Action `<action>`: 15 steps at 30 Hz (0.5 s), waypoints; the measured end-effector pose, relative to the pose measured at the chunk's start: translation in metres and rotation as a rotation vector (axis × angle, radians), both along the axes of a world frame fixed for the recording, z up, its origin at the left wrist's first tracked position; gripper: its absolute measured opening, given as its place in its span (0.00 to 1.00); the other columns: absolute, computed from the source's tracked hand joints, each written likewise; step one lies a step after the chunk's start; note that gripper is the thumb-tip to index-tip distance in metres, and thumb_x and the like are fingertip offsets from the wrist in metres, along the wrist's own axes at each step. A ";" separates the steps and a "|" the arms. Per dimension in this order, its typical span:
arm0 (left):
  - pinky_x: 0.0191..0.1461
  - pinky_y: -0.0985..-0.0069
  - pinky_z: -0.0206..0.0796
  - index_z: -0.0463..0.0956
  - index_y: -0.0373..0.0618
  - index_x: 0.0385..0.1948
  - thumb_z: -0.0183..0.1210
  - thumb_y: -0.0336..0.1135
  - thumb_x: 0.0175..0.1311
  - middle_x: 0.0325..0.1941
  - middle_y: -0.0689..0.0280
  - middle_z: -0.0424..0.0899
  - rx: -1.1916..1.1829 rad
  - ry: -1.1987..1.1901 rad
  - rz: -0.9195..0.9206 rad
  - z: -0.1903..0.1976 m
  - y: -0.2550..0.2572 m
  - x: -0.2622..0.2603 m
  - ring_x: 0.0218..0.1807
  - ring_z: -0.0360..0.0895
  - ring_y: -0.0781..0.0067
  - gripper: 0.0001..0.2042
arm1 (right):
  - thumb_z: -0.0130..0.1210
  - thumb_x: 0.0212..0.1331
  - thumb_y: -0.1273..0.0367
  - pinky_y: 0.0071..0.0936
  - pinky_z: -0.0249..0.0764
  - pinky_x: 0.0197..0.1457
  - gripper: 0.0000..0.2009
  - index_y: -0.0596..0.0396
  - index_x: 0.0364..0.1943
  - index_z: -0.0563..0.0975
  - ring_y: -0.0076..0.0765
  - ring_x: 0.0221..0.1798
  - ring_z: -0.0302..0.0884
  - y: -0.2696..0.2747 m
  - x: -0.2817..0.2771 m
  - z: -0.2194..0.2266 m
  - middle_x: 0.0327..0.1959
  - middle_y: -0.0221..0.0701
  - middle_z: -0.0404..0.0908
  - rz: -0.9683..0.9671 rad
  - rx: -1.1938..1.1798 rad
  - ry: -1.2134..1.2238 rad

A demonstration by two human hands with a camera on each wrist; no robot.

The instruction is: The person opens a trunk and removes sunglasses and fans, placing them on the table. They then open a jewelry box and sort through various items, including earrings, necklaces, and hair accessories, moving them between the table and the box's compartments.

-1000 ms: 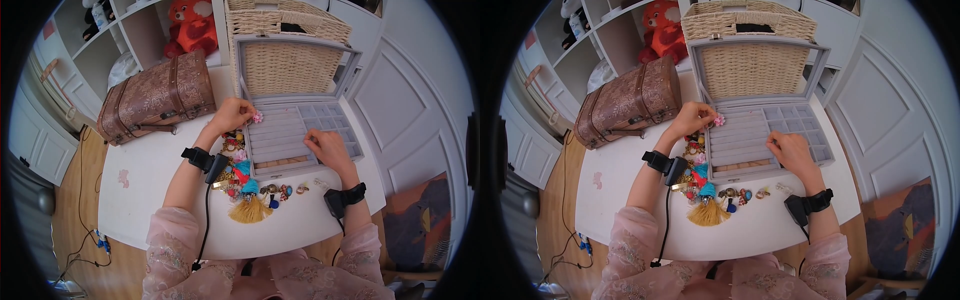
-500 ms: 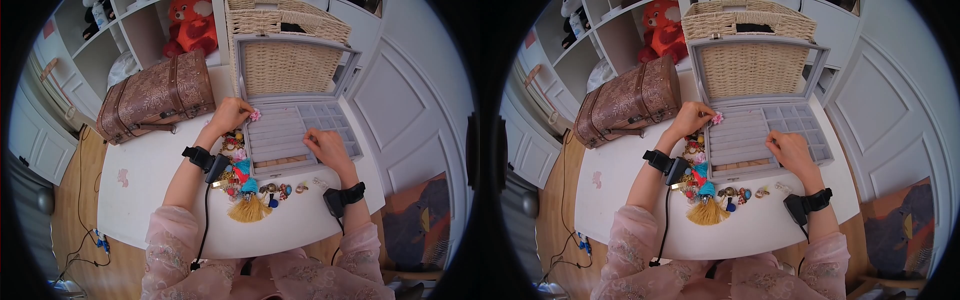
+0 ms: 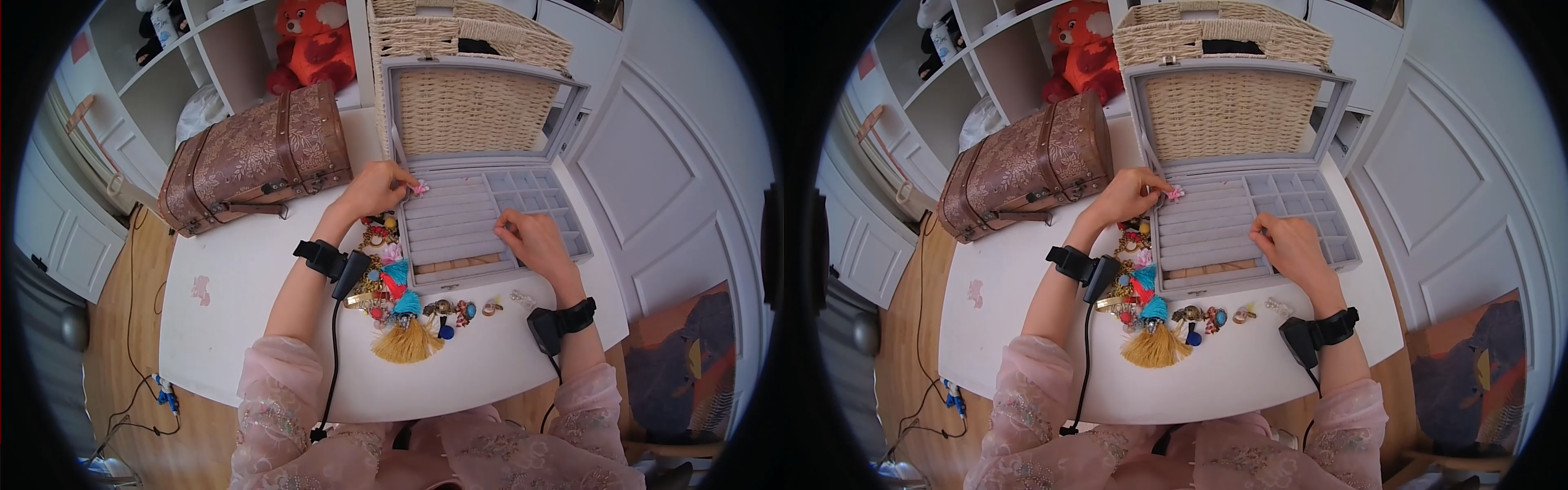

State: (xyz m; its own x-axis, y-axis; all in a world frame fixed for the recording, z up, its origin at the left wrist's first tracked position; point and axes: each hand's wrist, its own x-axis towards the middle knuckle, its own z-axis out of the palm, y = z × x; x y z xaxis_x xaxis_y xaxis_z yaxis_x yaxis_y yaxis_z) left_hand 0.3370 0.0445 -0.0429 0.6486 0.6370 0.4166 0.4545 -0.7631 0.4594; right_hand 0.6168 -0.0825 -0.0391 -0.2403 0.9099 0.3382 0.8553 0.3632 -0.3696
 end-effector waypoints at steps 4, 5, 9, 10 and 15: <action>0.35 0.73 0.69 0.82 0.43 0.37 0.56 0.24 0.50 0.33 0.57 0.83 0.007 -0.004 -0.012 0.002 -0.001 -0.001 0.30 0.76 0.66 0.12 | 0.56 0.55 0.67 0.37 0.67 0.27 0.06 0.55 0.28 0.75 0.43 0.22 0.75 0.000 0.000 -0.002 0.16 0.36 0.76 0.002 0.005 0.005; 0.35 0.73 0.69 0.82 0.43 0.37 0.56 0.24 0.50 0.33 0.57 0.83 -0.020 0.003 0.006 0.005 -0.002 -0.001 0.29 0.76 0.66 0.12 | 0.56 0.55 0.67 0.37 0.67 0.27 0.06 0.55 0.28 0.75 0.43 0.22 0.75 0.000 0.000 -0.002 0.16 0.36 0.76 0.002 0.005 0.005; 0.34 0.72 0.69 0.82 0.44 0.39 0.56 0.25 0.52 0.33 0.56 0.83 -0.096 0.010 0.010 0.009 -0.005 -0.001 0.27 0.76 0.67 0.12 | 0.56 0.55 0.67 0.36 0.67 0.27 0.06 0.55 0.28 0.75 0.43 0.22 0.74 -0.001 -0.001 0.002 0.16 0.37 0.76 -0.005 -0.010 -0.003; 0.34 0.72 0.69 0.82 0.44 0.39 0.56 0.25 0.52 0.33 0.56 0.83 -0.096 0.010 0.010 0.006 -0.003 -0.002 0.27 0.76 0.67 0.12 | 0.56 0.55 0.67 0.36 0.67 0.27 0.06 0.55 0.28 0.75 0.43 0.22 0.74 -0.001 -0.001 0.002 0.16 0.37 0.75 -0.011 -0.017 -0.009; 0.32 0.73 0.70 0.81 0.45 0.41 0.57 0.26 0.53 0.36 0.56 0.83 -0.032 0.066 -0.041 0.005 -0.001 -0.006 0.26 0.77 0.71 0.13 | 0.57 0.56 0.68 0.31 0.64 0.24 0.06 0.56 0.29 0.76 0.37 0.17 0.72 0.000 0.000 0.000 0.14 0.36 0.74 0.009 0.025 -0.007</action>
State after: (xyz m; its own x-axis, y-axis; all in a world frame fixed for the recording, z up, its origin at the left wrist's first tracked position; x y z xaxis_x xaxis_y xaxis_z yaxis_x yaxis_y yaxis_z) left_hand 0.3312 0.0439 -0.0374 0.6995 0.6217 0.3524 0.4531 -0.7672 0.4540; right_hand 0.6168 -0.0826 -0.0394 -0.2512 0.8991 0.3586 0.8544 0.3800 -0.3543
